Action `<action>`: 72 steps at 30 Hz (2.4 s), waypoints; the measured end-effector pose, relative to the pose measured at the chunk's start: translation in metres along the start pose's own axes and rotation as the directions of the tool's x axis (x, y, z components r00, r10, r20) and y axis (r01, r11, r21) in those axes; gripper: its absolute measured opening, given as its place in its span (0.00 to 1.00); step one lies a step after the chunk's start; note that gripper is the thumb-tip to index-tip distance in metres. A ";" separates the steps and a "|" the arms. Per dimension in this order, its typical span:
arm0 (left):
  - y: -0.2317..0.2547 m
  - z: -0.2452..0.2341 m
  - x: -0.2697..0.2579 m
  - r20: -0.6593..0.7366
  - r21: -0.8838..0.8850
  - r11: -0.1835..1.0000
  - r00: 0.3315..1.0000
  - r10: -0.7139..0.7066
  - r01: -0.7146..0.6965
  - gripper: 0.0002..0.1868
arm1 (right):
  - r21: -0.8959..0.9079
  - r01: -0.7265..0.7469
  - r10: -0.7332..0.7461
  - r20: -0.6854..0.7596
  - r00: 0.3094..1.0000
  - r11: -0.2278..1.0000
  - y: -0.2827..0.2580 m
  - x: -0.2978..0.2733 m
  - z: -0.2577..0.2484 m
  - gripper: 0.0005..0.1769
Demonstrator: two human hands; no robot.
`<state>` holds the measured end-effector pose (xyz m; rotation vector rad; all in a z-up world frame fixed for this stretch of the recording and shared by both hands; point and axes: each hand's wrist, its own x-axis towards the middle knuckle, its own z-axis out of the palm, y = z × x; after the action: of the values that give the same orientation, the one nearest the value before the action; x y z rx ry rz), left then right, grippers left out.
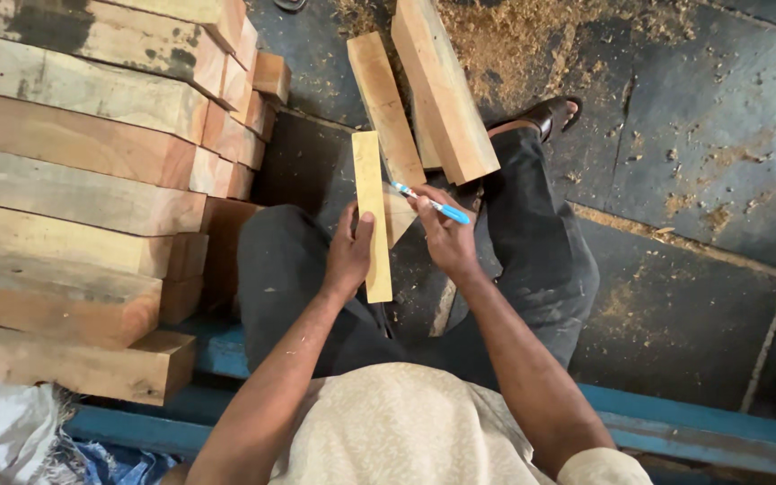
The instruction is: The person sits on the floor and marks wooden planks with a blue marker. They hold a plank in their left hand and use the marker in their right hand to draw lines on the wood, then place the marked plank on a stack.
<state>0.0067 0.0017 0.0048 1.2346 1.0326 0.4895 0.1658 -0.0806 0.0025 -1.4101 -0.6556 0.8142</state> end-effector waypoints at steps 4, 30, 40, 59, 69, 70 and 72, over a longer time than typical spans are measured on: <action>0.004 -0.001 0.000 -0.024 0.078 0.997 1.000 -0.002 0.003 0.27 | -0.043 0.028 -0.028 -0.005 1.000 0.999 -0.006 0.002 0.000 0.14; 0.010 0.000 -0.002 -0.033 0.162 0.986 0.998 0.044 -0.038 0.25 | -0.457 0.220 -0.170 0.149 0.974 0.862 -0.044 0.004 0.006 0.13; 0.006 0.006 -0.001 -0.072 0.223 0.964 0.984 0.161 -0.141 0.21 | -0.471 0.184 -0.127 0.151 0.980 0.863 -0.045 0.004 0.006 0.13; -0.020 0.006 0.008 -0.137 0.339 0.935 0.978 0.160 -0.106 0.25 | -0.638 0.033 0.161 0.244 0.956 0.770 -0.066 -0.037 -0.007 0.11; -0.010 0.002 0.000 -0.095 0.081 0.990 0.988 0.125 -0.117 0.22 | -0.385 0.071 -0.072 0.012 0.997 0.920 -0.001 0.082 0.009 0.12; -0.008 -0.001 0.001 -0.084 0.025 0.997 0.993 0.080 -0.078 0.22 | -0.224 0.002 -0.004 -0.009 1.000 0.975 0.007 0.089 0.006 0.12; -0.006 -0.017 0.003 -0.186 -0.082 0.997 0.982 -0.030 0.015 0.23 | 0.103 -0.154 0.157 -0.021 0.987 0.983 0.031 0.098 -0.007 0.13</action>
<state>-0.0075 0.0112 -0.0014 1.1205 1.1727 0.6328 0.2253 -0.0062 -0.0363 -1.3907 -0.4792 0.9358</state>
